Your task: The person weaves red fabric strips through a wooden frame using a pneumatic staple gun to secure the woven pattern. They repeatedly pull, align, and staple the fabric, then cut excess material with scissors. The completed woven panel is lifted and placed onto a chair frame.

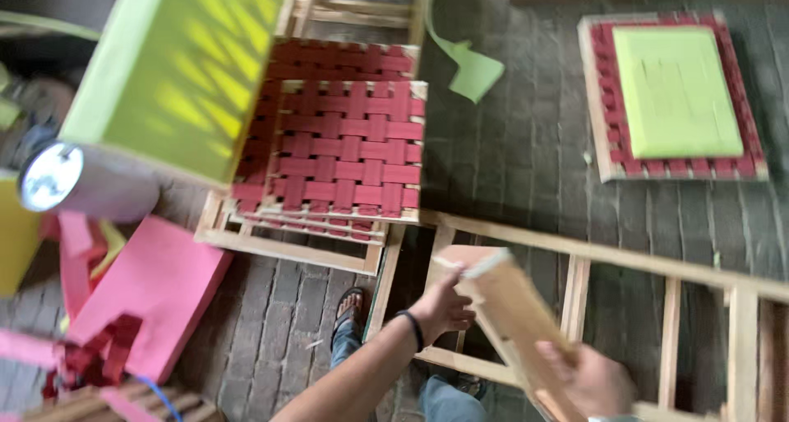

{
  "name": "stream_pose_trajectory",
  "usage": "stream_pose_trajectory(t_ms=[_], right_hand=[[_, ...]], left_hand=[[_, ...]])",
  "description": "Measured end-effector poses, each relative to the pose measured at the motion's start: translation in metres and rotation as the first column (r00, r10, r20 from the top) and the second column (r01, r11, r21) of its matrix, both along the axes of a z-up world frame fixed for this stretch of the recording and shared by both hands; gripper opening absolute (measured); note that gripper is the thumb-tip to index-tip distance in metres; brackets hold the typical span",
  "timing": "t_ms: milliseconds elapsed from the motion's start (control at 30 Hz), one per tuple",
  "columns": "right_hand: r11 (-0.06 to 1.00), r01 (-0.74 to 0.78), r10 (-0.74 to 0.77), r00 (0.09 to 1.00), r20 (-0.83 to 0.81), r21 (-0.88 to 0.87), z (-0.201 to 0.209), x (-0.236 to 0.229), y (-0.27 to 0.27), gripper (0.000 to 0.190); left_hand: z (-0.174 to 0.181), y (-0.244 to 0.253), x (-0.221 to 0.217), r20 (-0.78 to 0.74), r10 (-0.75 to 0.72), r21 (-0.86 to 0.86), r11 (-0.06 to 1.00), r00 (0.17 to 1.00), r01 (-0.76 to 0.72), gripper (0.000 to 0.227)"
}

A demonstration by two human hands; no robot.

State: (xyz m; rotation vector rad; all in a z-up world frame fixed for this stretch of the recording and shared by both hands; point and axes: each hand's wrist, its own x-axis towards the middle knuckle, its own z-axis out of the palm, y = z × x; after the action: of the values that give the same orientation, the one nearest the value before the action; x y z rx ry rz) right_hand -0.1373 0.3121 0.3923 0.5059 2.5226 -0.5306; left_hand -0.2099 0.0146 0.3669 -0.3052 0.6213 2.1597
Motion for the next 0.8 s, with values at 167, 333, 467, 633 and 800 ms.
stream_pose_trajectory(t_ms=[167,333,467,633,800], right_hand=[[0.891,-0.452,0.453,0.891,0.017,-0.040,0.064,-0.041,-0.145,0.089],[0.774,-0.626,0.625,0.779,-0.046,-0.095,0.124,-0.071,-0.282,0.086],[0.670,-0.741,0.735,0.669,-0.110,-0.030,0.166,-0.084,-0.405,0.090],[0.592,-0.804,0.780,0.587,-0.217,-0.048,0.203,-0.090,-0.550,0.085],[0.502,-0.851,0.788,0.523,-0.323,-0.154,0.217,-0.089,-0.664,0.077]], left_hand=[[0.073,-0.110,0.044,0.192,0.633,-0.216,0.772,0.750,-0.597,0.065],[0.148,-0.234,0.078,0.160,0.799,-0.168,0.601,0.580,-0.781,0.058],[0.186,-0.339,0.101,0.064,0.868,-0.119,0.496,0.492,-0.860,0.062],[0.215,-0.467,0.122,0.002,0.932,-0.118,0.360,0.362,-0.926,0.062],[0.226,-0.564,0.146,-0.095,0.976,-0.109,0.187,0.197,-0.976,0.058]])
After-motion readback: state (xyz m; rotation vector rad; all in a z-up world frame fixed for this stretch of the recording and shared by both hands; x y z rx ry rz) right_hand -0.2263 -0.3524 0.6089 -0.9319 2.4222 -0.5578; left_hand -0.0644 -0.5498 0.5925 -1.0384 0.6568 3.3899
